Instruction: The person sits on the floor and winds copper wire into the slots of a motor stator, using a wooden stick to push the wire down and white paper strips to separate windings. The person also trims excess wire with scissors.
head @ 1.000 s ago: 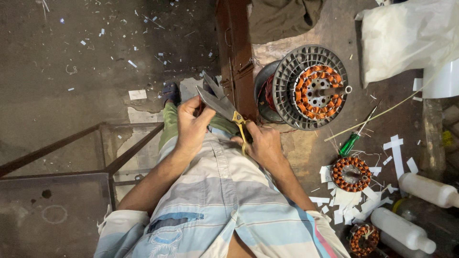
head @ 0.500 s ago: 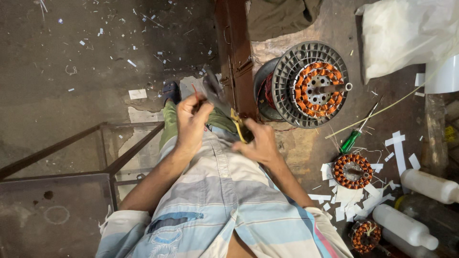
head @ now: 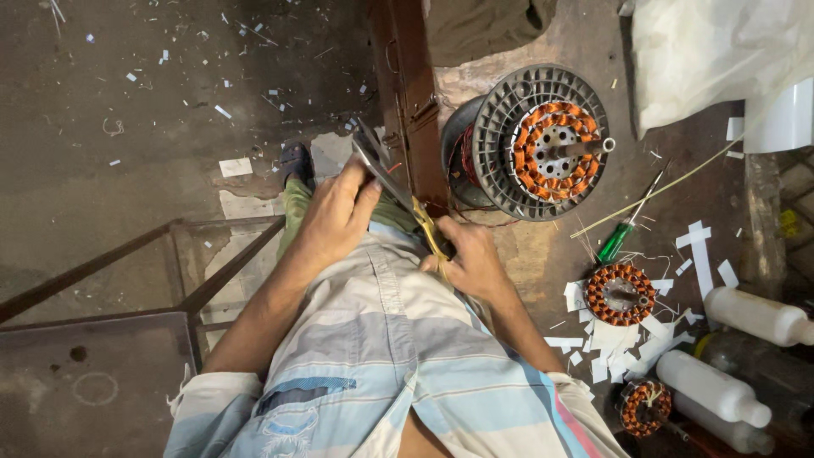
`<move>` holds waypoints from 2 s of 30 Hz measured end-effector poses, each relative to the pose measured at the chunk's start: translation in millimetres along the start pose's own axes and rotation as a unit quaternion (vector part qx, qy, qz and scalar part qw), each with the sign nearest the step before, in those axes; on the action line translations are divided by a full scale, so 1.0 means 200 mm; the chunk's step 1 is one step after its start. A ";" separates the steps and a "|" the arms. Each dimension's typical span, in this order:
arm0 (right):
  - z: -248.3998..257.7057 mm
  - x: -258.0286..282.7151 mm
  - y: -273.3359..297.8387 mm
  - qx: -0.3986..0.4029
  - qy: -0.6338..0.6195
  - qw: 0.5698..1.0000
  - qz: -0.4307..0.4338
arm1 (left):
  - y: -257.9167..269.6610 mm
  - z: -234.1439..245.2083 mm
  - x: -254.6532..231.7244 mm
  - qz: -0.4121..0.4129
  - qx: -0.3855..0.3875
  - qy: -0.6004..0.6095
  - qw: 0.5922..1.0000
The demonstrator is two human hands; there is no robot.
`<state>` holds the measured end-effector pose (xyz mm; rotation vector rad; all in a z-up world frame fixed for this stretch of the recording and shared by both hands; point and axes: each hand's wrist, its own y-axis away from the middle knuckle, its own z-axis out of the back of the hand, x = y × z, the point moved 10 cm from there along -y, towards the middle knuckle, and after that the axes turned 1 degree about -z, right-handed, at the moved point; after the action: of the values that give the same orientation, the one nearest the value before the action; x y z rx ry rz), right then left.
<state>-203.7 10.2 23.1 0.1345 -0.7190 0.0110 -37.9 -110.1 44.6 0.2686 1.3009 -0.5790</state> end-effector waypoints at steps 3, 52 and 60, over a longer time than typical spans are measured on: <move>-0.03 0.01 0.00 0.003 -0.012 1.000 0.010 | 0.00 0.00 0.04 0.038 0.004 0.046 0.998; -0.47 -0.02 -0.31 0.061 -0.671 0.701 -0.234 | 0.12 -0.09 -0.34 -0.233 0.015 0.087 0.968; -0.33 0.05 -0.41 0.053 -0.611 0.778 -0.132 | 0.26 -0.08 -0.24 -0.228 0.022 0.148 0.962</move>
<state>-147.8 -63.9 -29.5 0.3618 -2.0129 -0.3380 -29.9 -47.7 79.2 0.0904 1.6559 -0.9879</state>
